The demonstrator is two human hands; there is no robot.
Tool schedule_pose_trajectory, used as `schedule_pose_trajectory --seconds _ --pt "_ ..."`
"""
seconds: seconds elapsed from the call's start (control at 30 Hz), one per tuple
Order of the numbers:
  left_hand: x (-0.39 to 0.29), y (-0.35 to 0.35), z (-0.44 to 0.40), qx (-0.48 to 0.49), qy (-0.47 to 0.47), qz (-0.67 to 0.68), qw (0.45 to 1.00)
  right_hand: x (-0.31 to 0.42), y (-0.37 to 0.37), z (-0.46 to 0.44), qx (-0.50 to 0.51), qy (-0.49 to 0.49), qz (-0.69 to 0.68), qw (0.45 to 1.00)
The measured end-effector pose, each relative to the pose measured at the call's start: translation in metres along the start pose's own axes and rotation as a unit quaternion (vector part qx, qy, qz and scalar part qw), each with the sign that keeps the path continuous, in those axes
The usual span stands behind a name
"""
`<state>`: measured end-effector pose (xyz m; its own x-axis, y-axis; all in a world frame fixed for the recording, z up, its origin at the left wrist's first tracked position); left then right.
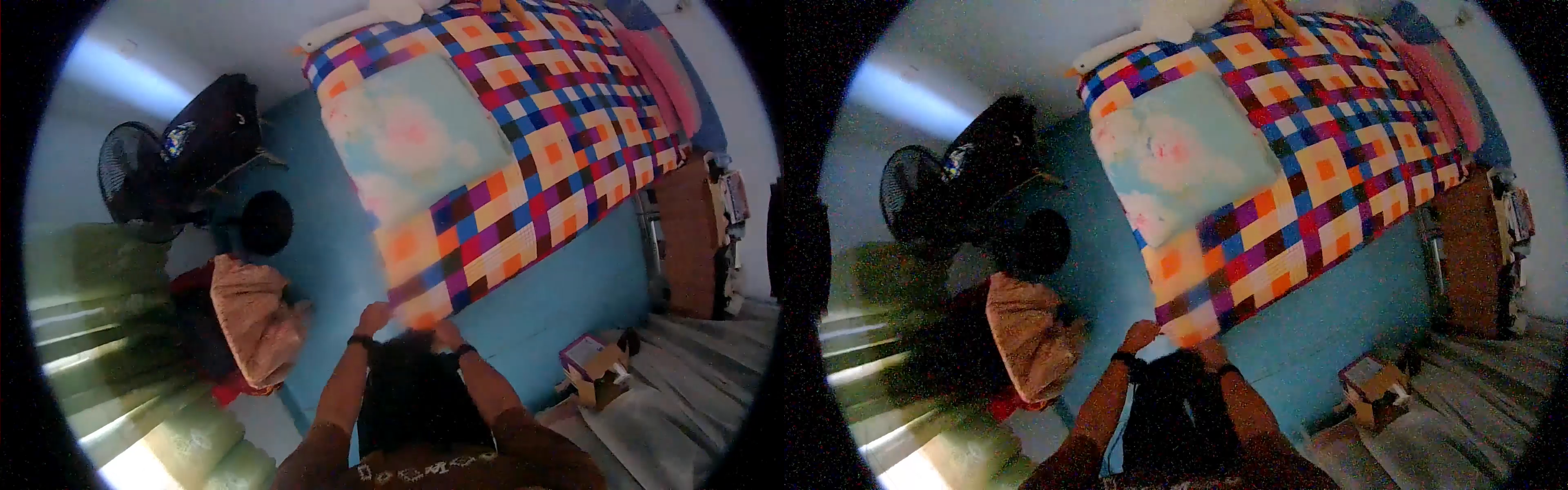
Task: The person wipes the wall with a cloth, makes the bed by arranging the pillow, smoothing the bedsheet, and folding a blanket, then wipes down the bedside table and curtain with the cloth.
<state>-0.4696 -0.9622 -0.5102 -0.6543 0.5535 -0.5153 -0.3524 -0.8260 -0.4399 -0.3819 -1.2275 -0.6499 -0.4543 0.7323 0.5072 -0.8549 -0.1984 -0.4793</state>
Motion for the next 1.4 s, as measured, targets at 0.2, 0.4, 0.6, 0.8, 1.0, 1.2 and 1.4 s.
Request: schedule_pose_trajectory --seconds 0.2,0.4,0.6,0.8,1.0,1.2,1.4 --pt "-0.038 -0.108 0.036 -0.145 0.117 -0.007 0.982 0.054 -0.103 0.104 0.036 0.067 -0.617 0.783" --pt "-0.066 -0.198 -0.062 -0.185 0.245 -0.222 0.925 0.089 -0.194 0.121 -0.043 0.081 -0.682 0.726" --pt "-0.207 -0.303 -0.077 -0.360 0.234 -0.191 0.883 0.064 -0.163 0.050 -0.068 0.096 -0.743 0.658" --pt "-0.172 -0.296 -0.171 -0.227 0.207 -0.213 0.928 0.134 -0.212 0.018 -0.084 0.075 -0.715 0.690" --pt "-0.188 -0.413 -0.141 -0.025 0.261 -0.007 0.965 0.191 -0.247 0.005 -0.139 -0.003 -0.759 0.636" --pt "-0.216 -0.456 -0.109 -0.127 0.260 -0.006 0.957 0.276 -0.367 0.018 -0.190 -0.074 -0.767 0.608" --pt "-0.324 -0.476 0.025 -0.125 0.324 0.077 0.935 0.303 -0.438 0.060 -0.301 -0.190 -0.587 0.727"
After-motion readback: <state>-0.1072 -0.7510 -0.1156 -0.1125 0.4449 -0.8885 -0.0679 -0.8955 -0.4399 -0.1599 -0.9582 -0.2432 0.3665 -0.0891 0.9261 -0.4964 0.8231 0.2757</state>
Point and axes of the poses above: each hand's wrist, its own z-axis away from the middle knuckle, its own y-axis out of the palm, x = y × z, the point moved 2 cm from there along -z, towards the middle knuckle, and after that the axes turned 9 degrees about x, right-handed, at the moved point
